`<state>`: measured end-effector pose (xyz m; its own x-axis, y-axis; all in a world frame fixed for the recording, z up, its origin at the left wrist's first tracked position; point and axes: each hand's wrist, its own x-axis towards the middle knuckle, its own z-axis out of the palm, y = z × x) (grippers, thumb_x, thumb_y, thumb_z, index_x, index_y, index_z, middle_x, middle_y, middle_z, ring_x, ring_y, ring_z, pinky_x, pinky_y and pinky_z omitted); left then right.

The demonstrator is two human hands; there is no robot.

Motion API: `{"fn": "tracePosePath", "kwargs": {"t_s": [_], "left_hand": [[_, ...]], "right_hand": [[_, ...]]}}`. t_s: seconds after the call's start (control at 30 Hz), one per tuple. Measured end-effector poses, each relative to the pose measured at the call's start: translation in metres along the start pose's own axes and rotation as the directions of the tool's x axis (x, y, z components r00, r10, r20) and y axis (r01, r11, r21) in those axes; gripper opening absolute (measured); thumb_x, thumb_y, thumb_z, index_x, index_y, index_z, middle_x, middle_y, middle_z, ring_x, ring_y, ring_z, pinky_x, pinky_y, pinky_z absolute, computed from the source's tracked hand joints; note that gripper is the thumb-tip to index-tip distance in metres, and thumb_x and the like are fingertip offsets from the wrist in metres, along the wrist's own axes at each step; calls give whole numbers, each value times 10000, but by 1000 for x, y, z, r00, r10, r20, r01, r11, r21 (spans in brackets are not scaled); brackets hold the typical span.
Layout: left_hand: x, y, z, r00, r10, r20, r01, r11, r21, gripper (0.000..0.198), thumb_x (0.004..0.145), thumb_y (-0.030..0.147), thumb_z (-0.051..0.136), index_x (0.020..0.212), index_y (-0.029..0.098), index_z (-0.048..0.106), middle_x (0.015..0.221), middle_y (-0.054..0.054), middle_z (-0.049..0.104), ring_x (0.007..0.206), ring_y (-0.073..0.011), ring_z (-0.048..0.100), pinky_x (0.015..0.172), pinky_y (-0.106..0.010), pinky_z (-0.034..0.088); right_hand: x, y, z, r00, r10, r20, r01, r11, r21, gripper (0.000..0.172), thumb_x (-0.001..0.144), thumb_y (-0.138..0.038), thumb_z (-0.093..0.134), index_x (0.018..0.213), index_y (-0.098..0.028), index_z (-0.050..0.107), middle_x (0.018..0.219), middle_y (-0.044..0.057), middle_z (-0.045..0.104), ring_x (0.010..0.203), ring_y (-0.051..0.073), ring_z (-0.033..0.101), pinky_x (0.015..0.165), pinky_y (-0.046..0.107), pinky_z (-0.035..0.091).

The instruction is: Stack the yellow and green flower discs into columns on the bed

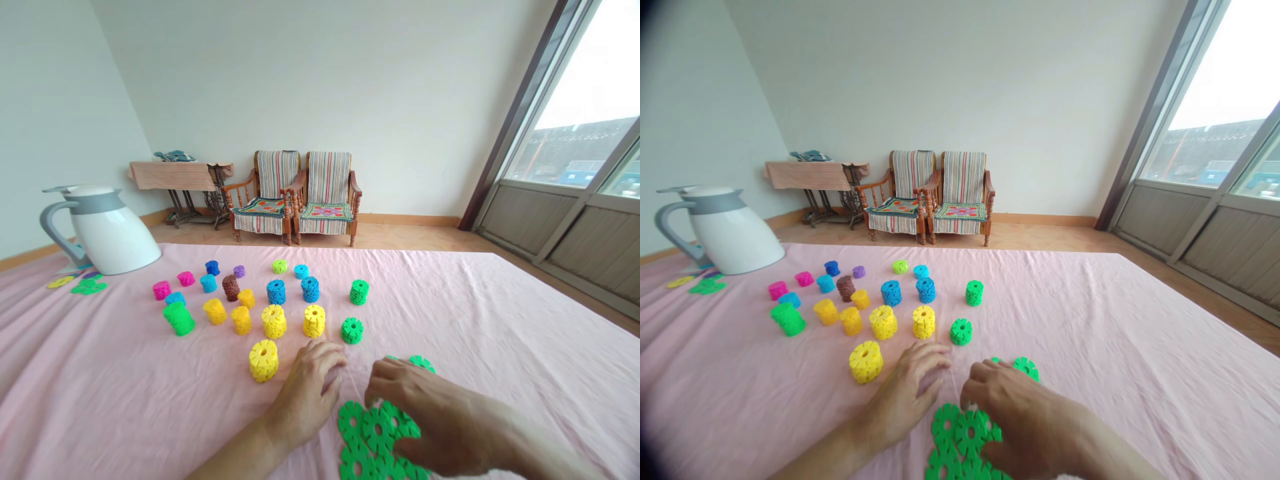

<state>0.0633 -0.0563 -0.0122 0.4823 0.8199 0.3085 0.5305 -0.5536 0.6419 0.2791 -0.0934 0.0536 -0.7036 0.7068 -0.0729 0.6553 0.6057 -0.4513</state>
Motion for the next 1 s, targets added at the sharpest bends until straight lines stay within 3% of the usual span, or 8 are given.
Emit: {"fn": "tracePosePath", "kwargs": {"t_s": [0.3,0.5,0.73,1.0], "left_hand": [[0,0,-1,1000,-2,-2,2,1000,14,350,731,26,519,982,236,646,1134,-34,620,1130,-216,506,1015,-400,374],[0,0,-1,1000,2,-1,-2,1000,11,346,729,21,524,979,227,646,1123,-36,623,1121,-210,513,1016,-382,374],[0,0,0,1000,0,-11,0,1000,12,300,767,36,527,965,228,644,1121,-26,629,1113,-203,519,1009,-377,383],[0,1,-1,1000,0,9,0,1000,-6,363,721,-2,498,979,215,633,1123,-28,623,1117,-196,509,1015,-368,374]], "right_hand": [[7,-15,10,997,81,9,-80,993,-88,308,712,-174,610,1019,-188,601,1008,86,605,966,244,544,898,410,404],[11,-22,20,995,69,-72,-84,965,-247,191,704,-186,601,895,-189,594,938,82,604,874,245,541,783,379,432],[22,-4,32,978,91,-187,-154,921,-358,185,739,-158,507,915,-192,550,920,77,577,850,249,515,749,400,424],[27,0,39,973,13,-231,-120,883,-455,154,739,-142,531,886,-180,552,895,90,565,823,248,503,727,389,420]]}}
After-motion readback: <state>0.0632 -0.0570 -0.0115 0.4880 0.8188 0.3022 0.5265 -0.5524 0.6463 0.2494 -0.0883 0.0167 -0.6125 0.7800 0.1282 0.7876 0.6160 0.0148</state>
